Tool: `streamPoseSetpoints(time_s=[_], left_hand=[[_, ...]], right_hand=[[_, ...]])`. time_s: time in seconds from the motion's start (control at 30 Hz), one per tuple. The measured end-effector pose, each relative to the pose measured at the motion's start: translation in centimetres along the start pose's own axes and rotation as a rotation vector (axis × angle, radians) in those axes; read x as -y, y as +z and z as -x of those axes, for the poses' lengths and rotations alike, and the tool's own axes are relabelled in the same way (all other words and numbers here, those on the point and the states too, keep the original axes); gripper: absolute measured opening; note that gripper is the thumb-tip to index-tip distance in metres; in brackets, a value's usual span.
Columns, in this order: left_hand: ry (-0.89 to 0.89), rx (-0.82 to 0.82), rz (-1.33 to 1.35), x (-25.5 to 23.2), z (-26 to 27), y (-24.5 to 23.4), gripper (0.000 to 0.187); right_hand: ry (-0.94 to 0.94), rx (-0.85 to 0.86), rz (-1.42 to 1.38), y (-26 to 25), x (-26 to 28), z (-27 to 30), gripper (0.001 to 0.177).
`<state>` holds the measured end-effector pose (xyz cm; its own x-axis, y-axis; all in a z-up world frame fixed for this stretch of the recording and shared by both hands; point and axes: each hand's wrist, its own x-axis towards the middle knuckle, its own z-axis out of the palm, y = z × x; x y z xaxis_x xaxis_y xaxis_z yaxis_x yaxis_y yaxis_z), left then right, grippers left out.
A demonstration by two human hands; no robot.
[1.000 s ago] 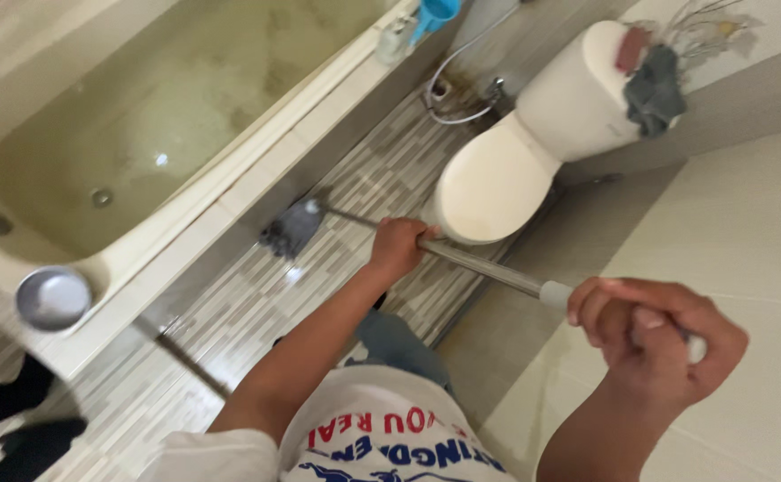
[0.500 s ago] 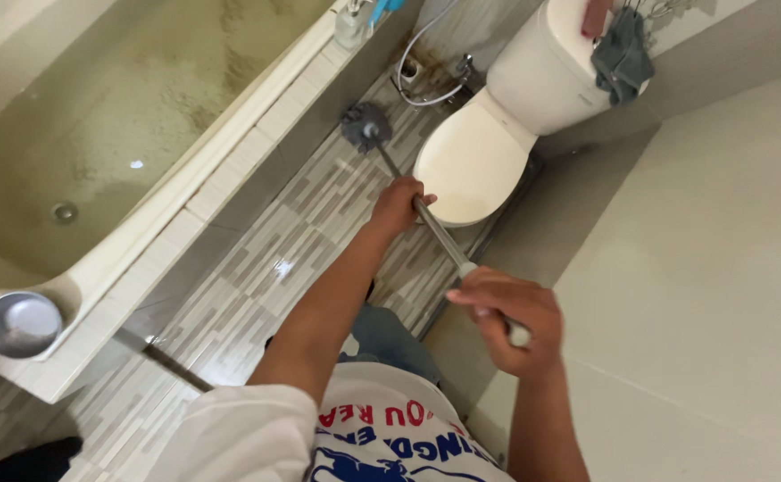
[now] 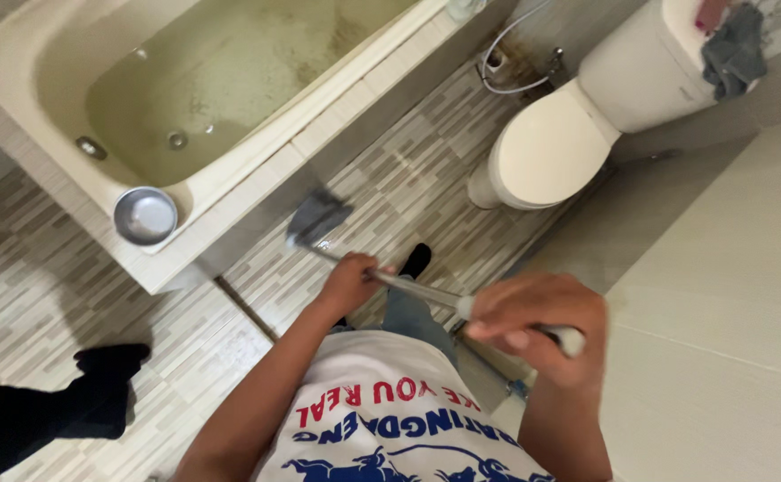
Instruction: The person uses a squeegee to push water and foam across the tiled floor of a bathroom, moving the liquid from the area next to the toilet toward the bathtub drain.
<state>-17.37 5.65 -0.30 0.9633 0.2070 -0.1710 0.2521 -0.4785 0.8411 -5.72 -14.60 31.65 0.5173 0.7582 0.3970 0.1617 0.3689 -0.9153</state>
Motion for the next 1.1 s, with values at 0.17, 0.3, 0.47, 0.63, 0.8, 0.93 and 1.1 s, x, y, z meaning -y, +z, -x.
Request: streamPoseSetpoints(time_s=[0.17,0.3,0.47,0.63,0.8,0.93,1.1], left_hand=[[-0.148,-0.189,-0.022,3.3,5.8,-1.4,0.024],[-0.22,-0.221,-0.105,2.7,4.6,-1.1,0.031],[-0.258,-0.063,-0.036,-2.3,-2.4,0.5,0.015],[-0.117,0.053,0.073,-8.6,-13.4,3.9,0.027],[0.052,0.152,-0.023,-12.4,-25.2,8.9,0.016],[0.142,0.087,-0.091,-13.7,-33.4,12.5,0.042],[0.276,-0.032,-0.062,-11.3,-37.8,16.2,0.038]], right_hand=[[0.15,0.063,-0.205,1.1,-3.5,-1.2,0.025],[0.145,0.023,-0.215,-0.3,-4.0,-1.3,0.025],[0.046,-0.153,-0.081,-5.1,-1.3,-0.9,0.03],[-0.066,-0.416,0.114,-10.9,2.3,-1.9,0.03],[-0.084,-0.52,0.312,-15.1,2.7,-1.3,0.03],[-0.012,-0.482,0.483,-18.6,0.1,-0.3,0.029],[0.031,-0.169,0.632,-17.6,-3.9,0.0,0.039]])
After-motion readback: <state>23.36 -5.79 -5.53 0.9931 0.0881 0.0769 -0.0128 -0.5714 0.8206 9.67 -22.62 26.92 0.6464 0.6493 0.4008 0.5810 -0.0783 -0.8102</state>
